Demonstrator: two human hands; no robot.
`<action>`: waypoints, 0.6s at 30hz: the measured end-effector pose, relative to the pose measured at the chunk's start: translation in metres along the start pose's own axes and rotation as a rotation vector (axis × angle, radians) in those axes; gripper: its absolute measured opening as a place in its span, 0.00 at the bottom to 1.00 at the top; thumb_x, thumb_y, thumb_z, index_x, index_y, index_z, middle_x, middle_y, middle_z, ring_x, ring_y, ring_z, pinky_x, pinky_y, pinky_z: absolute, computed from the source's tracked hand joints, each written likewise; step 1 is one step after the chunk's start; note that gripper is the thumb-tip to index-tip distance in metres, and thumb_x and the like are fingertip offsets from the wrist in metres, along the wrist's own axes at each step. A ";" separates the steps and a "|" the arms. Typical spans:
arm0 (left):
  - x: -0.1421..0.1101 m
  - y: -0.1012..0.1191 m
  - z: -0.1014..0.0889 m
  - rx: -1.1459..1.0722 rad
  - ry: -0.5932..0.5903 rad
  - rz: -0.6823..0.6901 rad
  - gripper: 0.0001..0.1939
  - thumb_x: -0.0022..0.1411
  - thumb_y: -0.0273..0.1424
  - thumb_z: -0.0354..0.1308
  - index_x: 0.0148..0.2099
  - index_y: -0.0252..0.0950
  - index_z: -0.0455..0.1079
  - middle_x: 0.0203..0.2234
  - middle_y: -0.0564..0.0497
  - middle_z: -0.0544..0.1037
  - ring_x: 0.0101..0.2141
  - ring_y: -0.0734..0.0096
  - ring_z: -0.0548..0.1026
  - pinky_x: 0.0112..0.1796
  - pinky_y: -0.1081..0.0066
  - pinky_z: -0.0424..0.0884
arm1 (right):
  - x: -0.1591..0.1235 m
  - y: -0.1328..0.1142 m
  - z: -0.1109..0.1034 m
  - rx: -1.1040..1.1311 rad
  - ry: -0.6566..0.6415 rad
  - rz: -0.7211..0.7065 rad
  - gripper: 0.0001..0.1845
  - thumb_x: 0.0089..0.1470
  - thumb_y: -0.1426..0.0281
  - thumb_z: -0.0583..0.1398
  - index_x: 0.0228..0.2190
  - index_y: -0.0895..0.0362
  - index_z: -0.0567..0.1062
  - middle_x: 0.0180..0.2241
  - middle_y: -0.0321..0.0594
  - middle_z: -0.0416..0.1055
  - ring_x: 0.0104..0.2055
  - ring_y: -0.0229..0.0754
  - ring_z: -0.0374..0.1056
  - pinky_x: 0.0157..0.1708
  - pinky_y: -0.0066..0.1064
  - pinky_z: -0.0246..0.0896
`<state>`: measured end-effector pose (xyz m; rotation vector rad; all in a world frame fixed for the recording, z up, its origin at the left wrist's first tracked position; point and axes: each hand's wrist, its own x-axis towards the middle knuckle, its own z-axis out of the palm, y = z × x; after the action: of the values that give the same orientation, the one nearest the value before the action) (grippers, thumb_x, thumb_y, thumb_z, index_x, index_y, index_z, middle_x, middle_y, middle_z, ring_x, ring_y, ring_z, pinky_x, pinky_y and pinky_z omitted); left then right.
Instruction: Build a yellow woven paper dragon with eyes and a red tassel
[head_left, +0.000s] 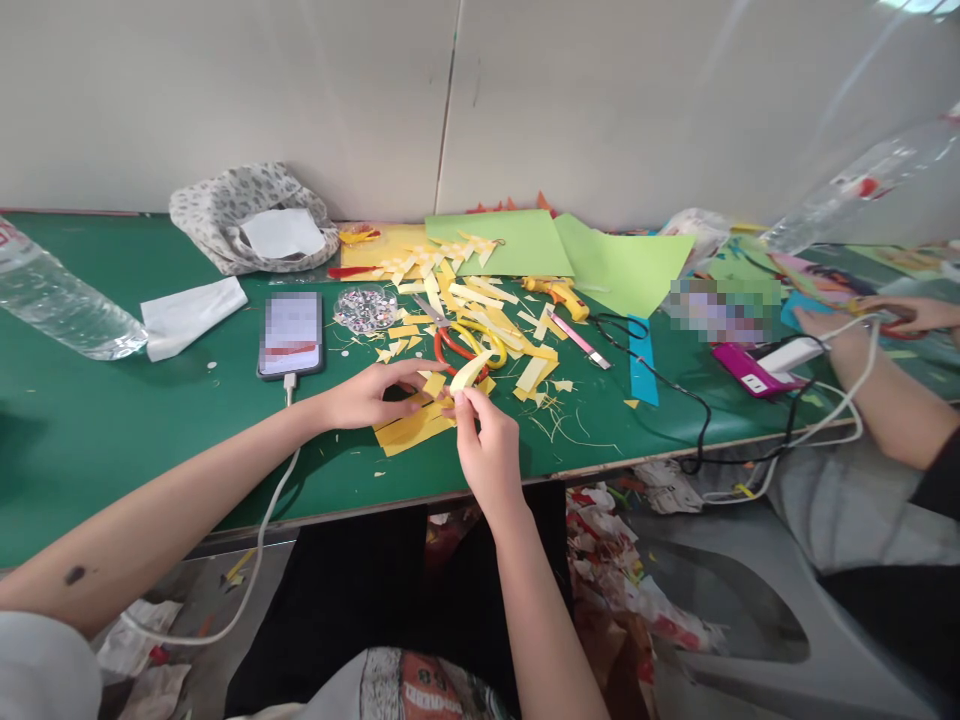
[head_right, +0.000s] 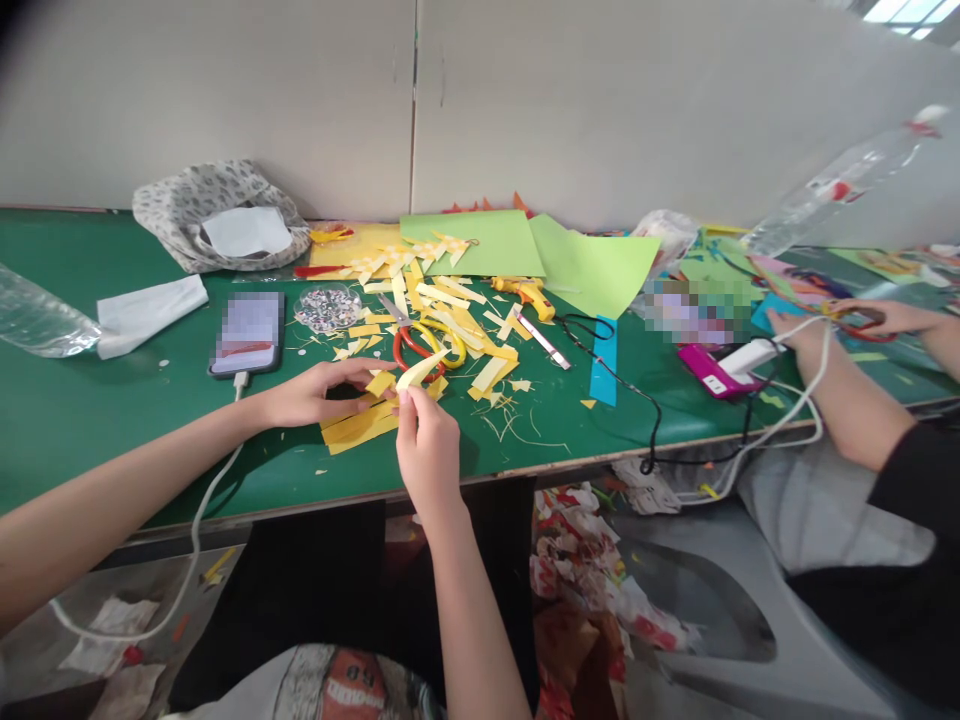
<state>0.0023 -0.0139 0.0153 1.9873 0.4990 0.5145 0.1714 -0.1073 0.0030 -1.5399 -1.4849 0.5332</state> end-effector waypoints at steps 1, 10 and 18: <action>0.000 -0.001 0.000 0.063 0.006 0.010 0.29 0.59 0.27 0.55 0.62 0.37 0.54 0.40 0.45 0.77 0.41 0.65 0.74 0.40 0.67 0.69 | -0.001 0.000 0.000 0.032 0.019 -0.008 0.15 0.60 0.64 0.49 0.38 0.55 0.73 0.37 0.44 0.76 0.37 0.45 0.73 0.37 0.32 0.66; 0.001 -0.005 0.002 0.099 0.006 0.041 0.37 0.57 0.25 0.57 0.65 0.40 0.46 0.44 0.44 0.76 0.45 0.65 0.73 0.42 0.66 0.67 | -0.011 -0.011 -0.015 -0.037 0.421 -0.272 0.10 0.58 0.68 0.53 0.32 0.54 0.74 0.40 0.46 0.69 0.44 0.45 0.67 0.43 0.39 0.65; 0.001 -0.009 0.003 0.061 0.036 0.098 0.38 0.55 0.25 0.59 0.65 0.41 0.48 0.47 0.44 0.74 0.46 0.61 0.73 0.46 0.61 0.67 | -0.017 -0.049 -0.045 0.485 -0.277 -0.111 0.14 0.59 0.62 0.51 0.32 0.55 0.73 0.20 0.34 0.67 0.23 0.37 0.67 0.27 0.31 0.64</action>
<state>0.0032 -0.0114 0.0061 2.0720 0.4459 0.6029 0.1777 -0.1429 0.0607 -1.0287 -1.4937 0.9894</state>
